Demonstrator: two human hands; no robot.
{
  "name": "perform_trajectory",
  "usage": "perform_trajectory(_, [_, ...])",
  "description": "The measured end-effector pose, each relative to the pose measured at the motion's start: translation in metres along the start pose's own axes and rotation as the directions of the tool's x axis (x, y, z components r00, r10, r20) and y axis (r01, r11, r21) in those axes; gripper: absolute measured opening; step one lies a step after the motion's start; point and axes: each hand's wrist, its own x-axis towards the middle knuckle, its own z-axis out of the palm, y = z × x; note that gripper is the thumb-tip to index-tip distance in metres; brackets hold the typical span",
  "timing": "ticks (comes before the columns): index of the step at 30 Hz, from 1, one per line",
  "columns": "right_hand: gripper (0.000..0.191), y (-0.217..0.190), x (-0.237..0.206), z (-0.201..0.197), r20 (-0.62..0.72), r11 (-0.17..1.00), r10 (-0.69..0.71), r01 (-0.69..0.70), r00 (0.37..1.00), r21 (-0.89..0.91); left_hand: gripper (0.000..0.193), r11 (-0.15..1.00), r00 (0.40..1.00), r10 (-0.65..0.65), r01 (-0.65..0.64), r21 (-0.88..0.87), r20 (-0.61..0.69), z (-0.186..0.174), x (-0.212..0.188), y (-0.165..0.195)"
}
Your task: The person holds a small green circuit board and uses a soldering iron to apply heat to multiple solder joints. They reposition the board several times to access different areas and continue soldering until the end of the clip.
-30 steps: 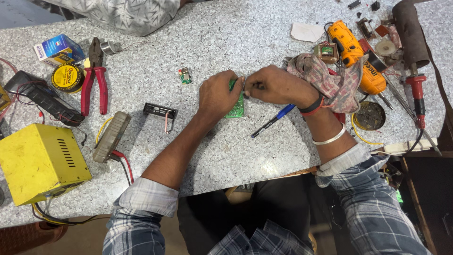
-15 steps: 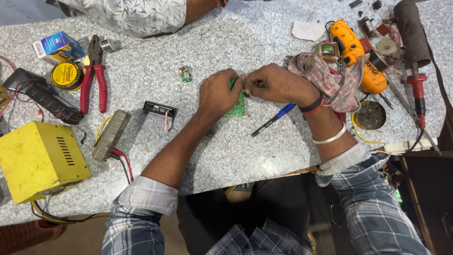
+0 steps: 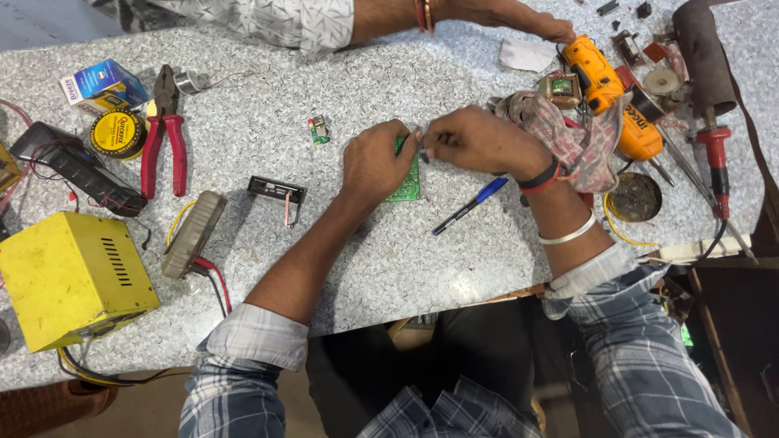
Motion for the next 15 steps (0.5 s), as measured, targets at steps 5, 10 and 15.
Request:
perform_trajectory(5, [0.02, 0.01, -0.001, 0.0, -0.213, 0.998, -0.023, 0.034, 0.977, 0.048, 0.038, 0.996, 0.989, 0.086, -0.089, -0.018, -0.117, 0.0, -0.006, 0.008])
perform_trajectory(10, [0.032, 0.016, -0.006, 0.006, -0.328, 0.996, -0.055, 0.075, 0.943, 0.048, 0.031, 0.955, 0.942, 0.263, -0.284, -0.078, -0.209, 0.009, -0.008, 0.008])
perform_trajectory(15, [0.04, 0.001, -0.014, 0.004, -0.343, 0.995, 0.016, 0.019, 0.939, 0.099, 0.027, 0.97, 0.962, 0.225, -0.236, -0.059, -0.156, 0.014, -0.007, 0.006])
